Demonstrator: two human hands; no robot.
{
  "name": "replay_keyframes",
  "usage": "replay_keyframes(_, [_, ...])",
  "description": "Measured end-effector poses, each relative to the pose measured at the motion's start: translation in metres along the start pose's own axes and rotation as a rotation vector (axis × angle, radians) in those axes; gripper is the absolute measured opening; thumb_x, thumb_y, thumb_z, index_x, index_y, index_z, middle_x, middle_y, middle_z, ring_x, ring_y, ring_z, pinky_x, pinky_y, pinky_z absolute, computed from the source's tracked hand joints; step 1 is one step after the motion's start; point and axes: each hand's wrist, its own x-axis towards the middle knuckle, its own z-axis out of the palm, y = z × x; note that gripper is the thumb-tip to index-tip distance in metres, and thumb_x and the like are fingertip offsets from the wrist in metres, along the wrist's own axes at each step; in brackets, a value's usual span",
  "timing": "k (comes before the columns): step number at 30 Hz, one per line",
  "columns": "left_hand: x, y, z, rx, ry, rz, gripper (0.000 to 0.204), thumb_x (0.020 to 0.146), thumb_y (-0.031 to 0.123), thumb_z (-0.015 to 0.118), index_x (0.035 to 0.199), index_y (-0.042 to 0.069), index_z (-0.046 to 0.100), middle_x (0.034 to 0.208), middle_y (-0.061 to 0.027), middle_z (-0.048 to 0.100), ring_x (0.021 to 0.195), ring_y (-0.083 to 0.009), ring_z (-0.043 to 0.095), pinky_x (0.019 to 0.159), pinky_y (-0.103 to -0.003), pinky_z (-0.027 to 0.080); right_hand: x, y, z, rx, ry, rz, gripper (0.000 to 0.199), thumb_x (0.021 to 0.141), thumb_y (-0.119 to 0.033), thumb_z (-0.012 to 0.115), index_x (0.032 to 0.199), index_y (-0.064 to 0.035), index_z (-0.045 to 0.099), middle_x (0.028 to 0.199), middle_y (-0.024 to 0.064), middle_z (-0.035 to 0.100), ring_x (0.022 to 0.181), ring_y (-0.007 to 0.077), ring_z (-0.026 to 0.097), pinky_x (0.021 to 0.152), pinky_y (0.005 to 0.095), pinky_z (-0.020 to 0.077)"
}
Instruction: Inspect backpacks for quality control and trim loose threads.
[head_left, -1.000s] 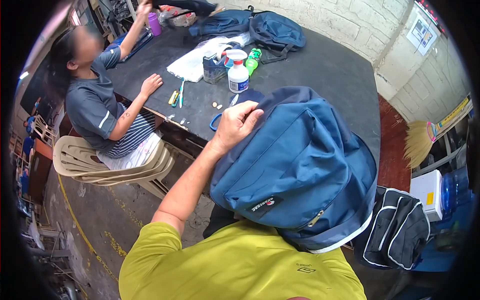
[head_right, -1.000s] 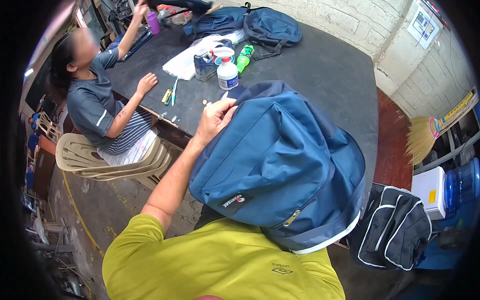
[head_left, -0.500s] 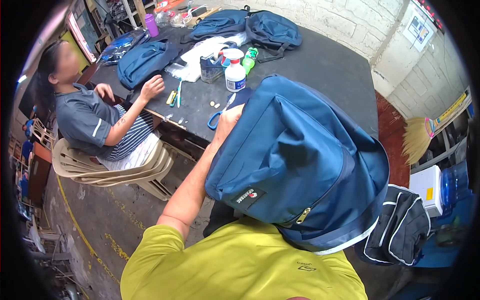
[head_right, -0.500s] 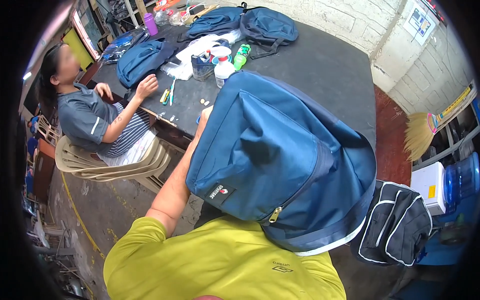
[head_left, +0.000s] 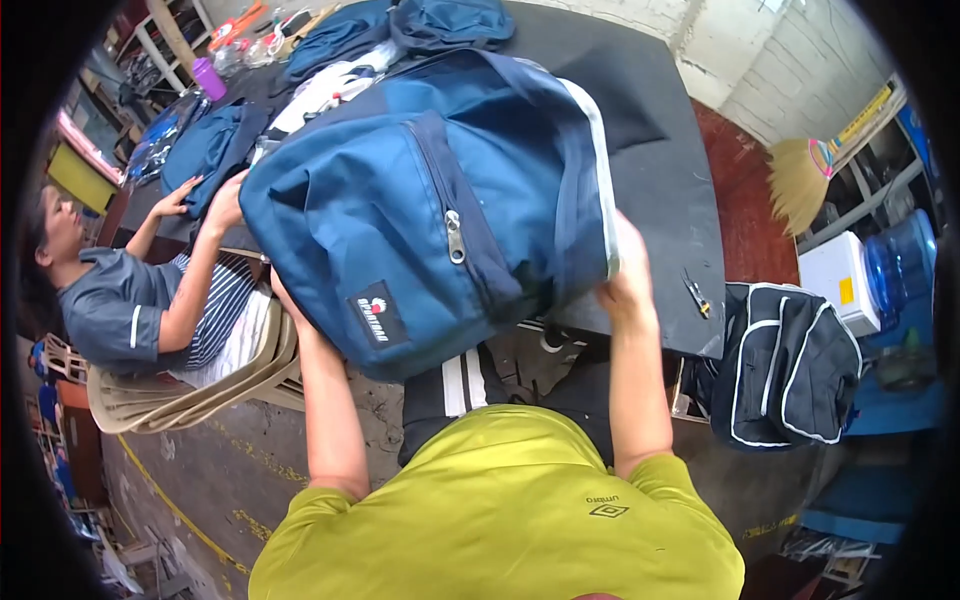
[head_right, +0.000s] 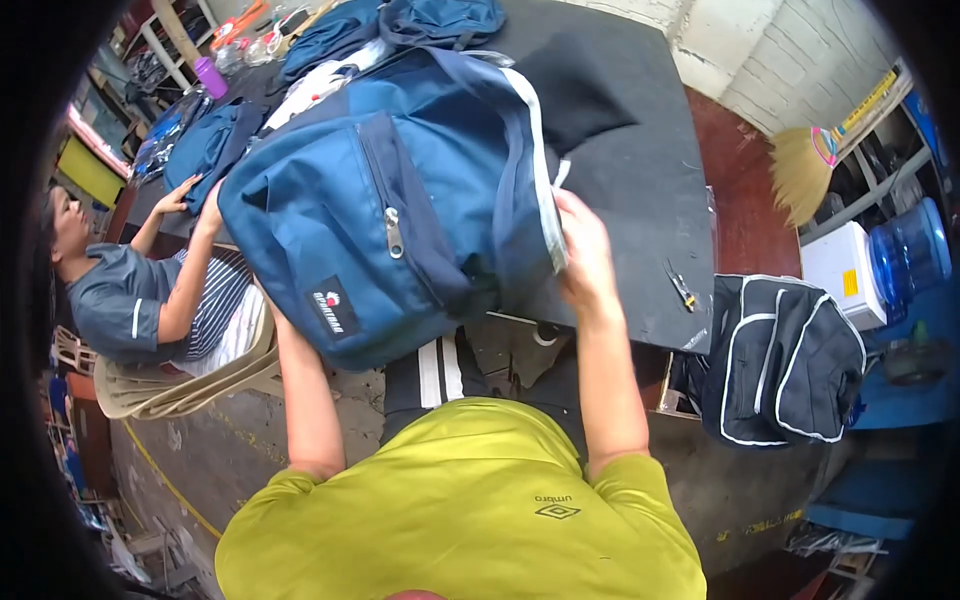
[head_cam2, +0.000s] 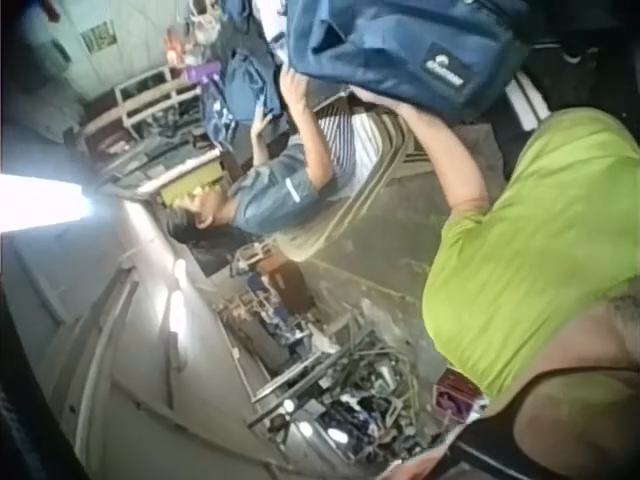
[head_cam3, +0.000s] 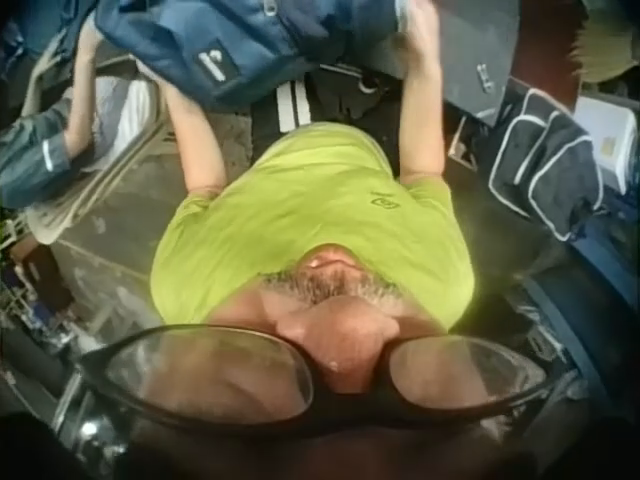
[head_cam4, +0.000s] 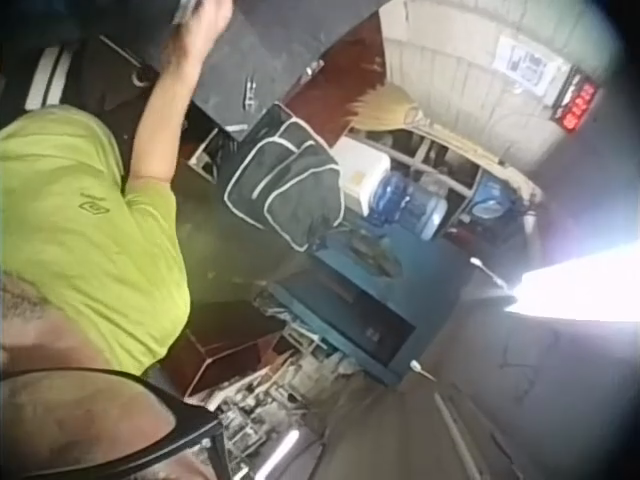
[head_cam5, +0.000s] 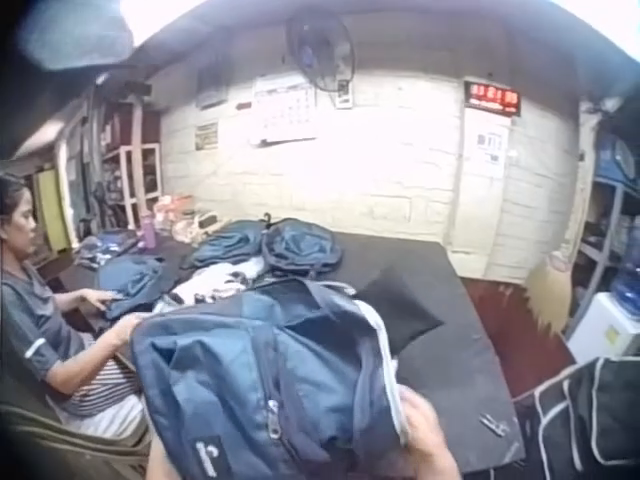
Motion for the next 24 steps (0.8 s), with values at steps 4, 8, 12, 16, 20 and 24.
replay_keyframes(4, [-0.051,-0.024,-0.021,0.421,0.259,0.141,0.034,0.120,0.032,0.050,0.121,0.004,0.068,0.107,-0.0070,0.074,0.091,-0.0182,0.072,0.079,-0.033,0.059,-0.025,-0.036,-0.081,-1.505,0.381,-0.471,0.035,0.109,-0.027,0.069,0.134,-0.0036,0.074,0.135,0.0126,0.076,0.129,0.0302,0.067,0.115,0.0426,0.0489])
replay_keyframes(8, [-0.099,-0.005,-0.023,0.507,0.049,-0.084,0.029,0.120,0.031,0.053,0.108,0.008,0.064,0.092,-0.0016,0.079,0.065,-0.0081,0.066,0.054,-0.024,0.047,-0.034,-0.009,-0.158,-1.846,0.544,-0.117,0.053,0.108,-0.032,0.069,0.155,-0.0075,0.061,0.157,0.0176,0.062,0.152,0.0389,0.050,0.125,0.0472,0.0392])
replay_keyframes(12, [-0.105,0.092,-0.013,0.887,-0.768,-0.861,0.030,0.113,0.027,0.066,0.121,-0.001,0.074,0.094,-0.0070,0.080,0.074,-0.0108,0.072,0.068,-0.028,0.057,-0.017,-0.008,-0.137,-1.349,0.366,-0.442,0.058,0.108,-0.031,0.070,0.159,-0.0075,0.056,0.160,0.0177,0.059,0.151,0.0395,0.052,0.123,0.0474,0.0418])
replay_keyframes(16, [-0.072,0.143,0.028,0.967,-0.637,-0.422,0.026,0.114,0.021,0.064,0.115,-0.001,0.077,0.084,-0.0058,0.076,0.078,-0.0115,0.073,0.071,-0.029,0.058,0.003,-0.008,-0.077,-1.250,0.293,-0.290,0.057,0.108,-0.030,0.070,0.158,-0.0051,0.057,0.158,0.0182,0.060,0.148,0.0330,0.056,0.117,0.0427,0.0485])
replay_keyframes(20, [-0.008,0.122,0.111,1.008,-0.896,0.190,0.022,0.109,0.019,0.066,0.114,-0.001,0.075,0.084,-0.0084,0.076,0.079,-0.0167,0.072,0.074,-0.033,0.057,0.070,0.020,-0.083,-1.204,0.330,-0.391,0.038,0.109,-0.025,0.067,0.138,-0.0008,0.071,0.123,0.0165,0.078,0.119,0.0253,0.074,0.103,0.0370,0.0557])
replay_keyframes(24, [0.075,0.034,0.170,1.186,-0.977,0.737,0.043,0.101,0.028,0.076,0.137,0.005,0.071,0.132,-0.0149,0.077,0.117,-0.0322,0.075,0.099,-0.043,0.060,0.092,0.003,-0.066,-1.012,0.234,-0.378,0.026,0.108,-0.015,0.064,0.122,0.0041,0.076,0.098,0.0027,0.075,0.089,0.0121,0.066,0.084,0.0289,0.0534])
